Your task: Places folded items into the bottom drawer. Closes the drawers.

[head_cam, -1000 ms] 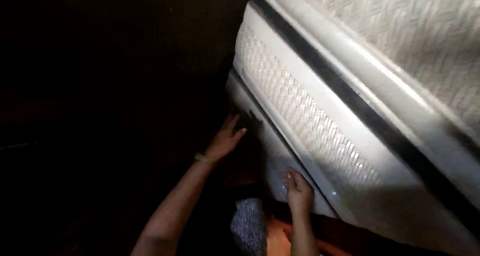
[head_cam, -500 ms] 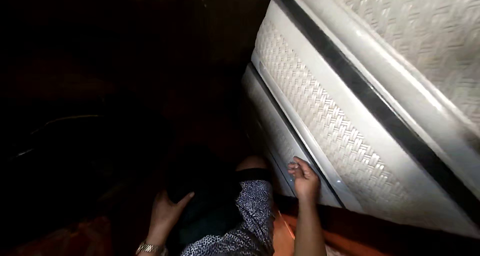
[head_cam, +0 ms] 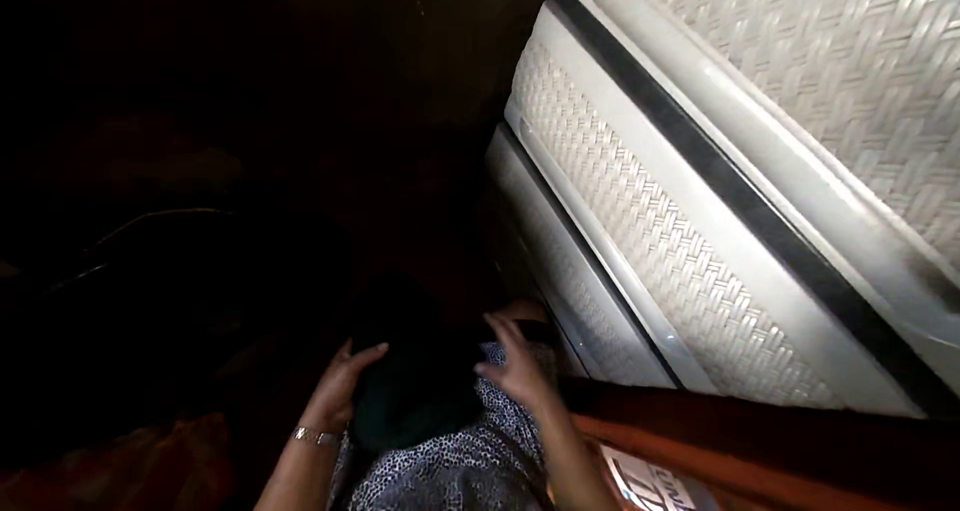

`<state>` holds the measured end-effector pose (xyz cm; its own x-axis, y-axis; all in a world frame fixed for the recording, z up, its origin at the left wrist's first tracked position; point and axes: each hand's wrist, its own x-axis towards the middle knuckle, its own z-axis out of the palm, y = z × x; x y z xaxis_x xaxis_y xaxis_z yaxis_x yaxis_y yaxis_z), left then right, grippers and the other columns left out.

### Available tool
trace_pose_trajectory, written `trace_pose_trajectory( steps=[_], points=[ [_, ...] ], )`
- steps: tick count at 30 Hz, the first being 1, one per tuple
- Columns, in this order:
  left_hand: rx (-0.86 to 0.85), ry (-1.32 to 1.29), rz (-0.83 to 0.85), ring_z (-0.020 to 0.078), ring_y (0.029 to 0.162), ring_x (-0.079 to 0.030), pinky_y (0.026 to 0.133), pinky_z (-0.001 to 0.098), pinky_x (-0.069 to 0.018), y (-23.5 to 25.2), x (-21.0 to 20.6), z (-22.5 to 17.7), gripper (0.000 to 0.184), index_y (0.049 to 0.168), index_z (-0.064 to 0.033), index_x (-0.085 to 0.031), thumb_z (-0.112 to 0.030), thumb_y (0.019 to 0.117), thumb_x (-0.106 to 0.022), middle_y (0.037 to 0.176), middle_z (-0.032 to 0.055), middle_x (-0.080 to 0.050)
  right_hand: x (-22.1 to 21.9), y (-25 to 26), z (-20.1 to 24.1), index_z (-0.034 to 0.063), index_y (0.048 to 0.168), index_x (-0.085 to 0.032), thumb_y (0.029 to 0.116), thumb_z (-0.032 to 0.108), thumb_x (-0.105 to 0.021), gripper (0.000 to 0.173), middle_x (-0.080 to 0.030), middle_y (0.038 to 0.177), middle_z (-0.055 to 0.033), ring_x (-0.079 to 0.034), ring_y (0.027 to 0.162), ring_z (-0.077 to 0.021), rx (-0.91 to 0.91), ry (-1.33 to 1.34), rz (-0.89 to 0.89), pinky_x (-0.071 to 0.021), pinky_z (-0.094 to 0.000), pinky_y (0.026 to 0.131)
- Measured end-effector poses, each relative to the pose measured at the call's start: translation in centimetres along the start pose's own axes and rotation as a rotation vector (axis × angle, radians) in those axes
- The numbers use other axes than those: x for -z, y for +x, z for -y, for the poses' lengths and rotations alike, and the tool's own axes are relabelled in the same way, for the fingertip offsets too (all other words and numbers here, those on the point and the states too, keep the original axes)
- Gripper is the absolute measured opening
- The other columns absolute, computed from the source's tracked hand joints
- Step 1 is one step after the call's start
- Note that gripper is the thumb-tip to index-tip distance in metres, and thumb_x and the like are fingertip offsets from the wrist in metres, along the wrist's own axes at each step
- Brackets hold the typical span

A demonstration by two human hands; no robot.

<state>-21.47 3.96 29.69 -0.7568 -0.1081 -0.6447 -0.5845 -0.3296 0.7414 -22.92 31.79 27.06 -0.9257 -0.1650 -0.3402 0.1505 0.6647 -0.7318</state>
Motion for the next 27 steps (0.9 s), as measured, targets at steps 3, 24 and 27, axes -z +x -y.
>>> trace_pose_trajectory(
  steps=[3,24,27],
  points=[
    [-0.036,-0.192,0.104,0.0115,0.081,-0.075,0.069,0.0300,-0.0644,-1.0,0.2,-0.2,0.029,0.128,-0.0072,-0.051,-0.009,0.0992,-0.050,0.093,0.0036,-0.075,-4.0,0.1,1.8,0.0199,0.160,-0.037,0.0733,0.009,-0.086,0.100,-0.020,0.169,-0.0178,-0.031,0.152,-0.0372,0.034,-0.048,0.093,-0.0384,-0.0544,0.117],
    [-0.015,0.546,-0.051,0.0311,0.117,-0.064,0.102,0.0522,-0.0509,1.2,2.8,3.4,0.060,0.135,0.0035,-0.057,-0.029,0.0898,-0.080,0.125,0.0228,-0.065,-2.6,0.5,1.9,0.0091,0.143,-0.058,0.0989,0.022,-0.066,0.047,-0.054,0.149,-0.0149,-0.058,0.130,-0.0289,-0.038,0.004,0.382,-0.0479,-0.0455,0.110],
    [-0.034,0.368,-0.020,0.0221,0.099,-0.070,0.090,0.0423,-0.0588,0.0,0.9,2.6,0.044,0.128,0.0039,-0.059,-0.015,0.0924,-0.075,0.111,0.0170,-0.070,-4.2,-0.4,2.8,0.0058,0.155,-0.042,0.0877,0.033,-0.080,0.082,-0.040,0.159,-0.0181,-0.047,0.142,-0.0315,0.023,-0.079,0.453,-0.0407,-0.0497,0.116]
  ],
)
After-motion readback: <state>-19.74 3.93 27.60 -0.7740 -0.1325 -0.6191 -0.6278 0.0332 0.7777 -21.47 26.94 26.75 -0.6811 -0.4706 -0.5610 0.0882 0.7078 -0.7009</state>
